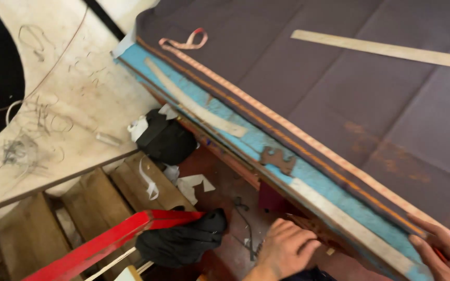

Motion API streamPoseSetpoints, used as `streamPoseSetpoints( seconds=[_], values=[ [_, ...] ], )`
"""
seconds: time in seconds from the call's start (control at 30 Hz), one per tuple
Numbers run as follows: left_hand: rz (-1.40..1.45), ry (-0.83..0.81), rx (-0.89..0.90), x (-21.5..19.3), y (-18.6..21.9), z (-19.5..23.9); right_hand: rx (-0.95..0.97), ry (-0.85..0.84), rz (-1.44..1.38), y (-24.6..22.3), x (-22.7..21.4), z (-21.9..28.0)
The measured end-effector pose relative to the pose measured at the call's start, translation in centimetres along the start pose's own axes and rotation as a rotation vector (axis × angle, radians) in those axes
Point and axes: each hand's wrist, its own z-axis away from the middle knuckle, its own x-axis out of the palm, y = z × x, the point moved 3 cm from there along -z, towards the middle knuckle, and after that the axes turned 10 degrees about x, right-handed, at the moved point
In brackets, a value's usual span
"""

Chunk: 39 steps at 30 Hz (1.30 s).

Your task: Measuring fabric dimensions with a tape measure and marking cutting lines with tailor's chalk and an L-square ruler.

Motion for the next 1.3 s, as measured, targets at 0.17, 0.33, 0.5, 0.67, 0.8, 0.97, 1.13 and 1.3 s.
streamPoseSetpoints(
  seconds=[0.17,0.33,0.5,0.67,0.8,0.97,1.13,1.3],
  values=[
    [-0.001,-0.179,-0.343,-10.6,-8.7,3.0,0.395,-0.27,0.538,-3.2,10.9,-5.1],
    [-0.077,-0.035,-0.271,-19.1,-15.2,-0.7,0.395,-0.405,0.855,-7.3,17.0,-8.3],
    [-0.114,0.063,-0.279,-24.6,-22.6,-5.4,0.038,-0.351,0.535,-2.1,20.2,-14.5],
    [-0.081,0.031,-0.304,-29.5,-29.6,-10.7,0.313,-0.463,0.092,-8.3,27.8,-19.2],
    [-0.054,-0.013,-0.351,-34.5,-34.4,-15.1,0.452,-0.406,0.141,-17.4,33.7,-22.5],
    [-0.147,-0.025,-0.164,-39.1,-43.4,-22.9,0.446,-0.364,0.15,-23.5,41.1,-26.4],
    [-0.252,-0.182,-0.03,-41.0,-54.2,-29.3,0.317,-0.304,0.176,-27.4,49.7,-29.8],
    [-0.248,-0.271,0.223,-39.9,-62.0,-32.0,0.349,-0.043,0.28,-29.5,57.7,-33.8]
  ],
)
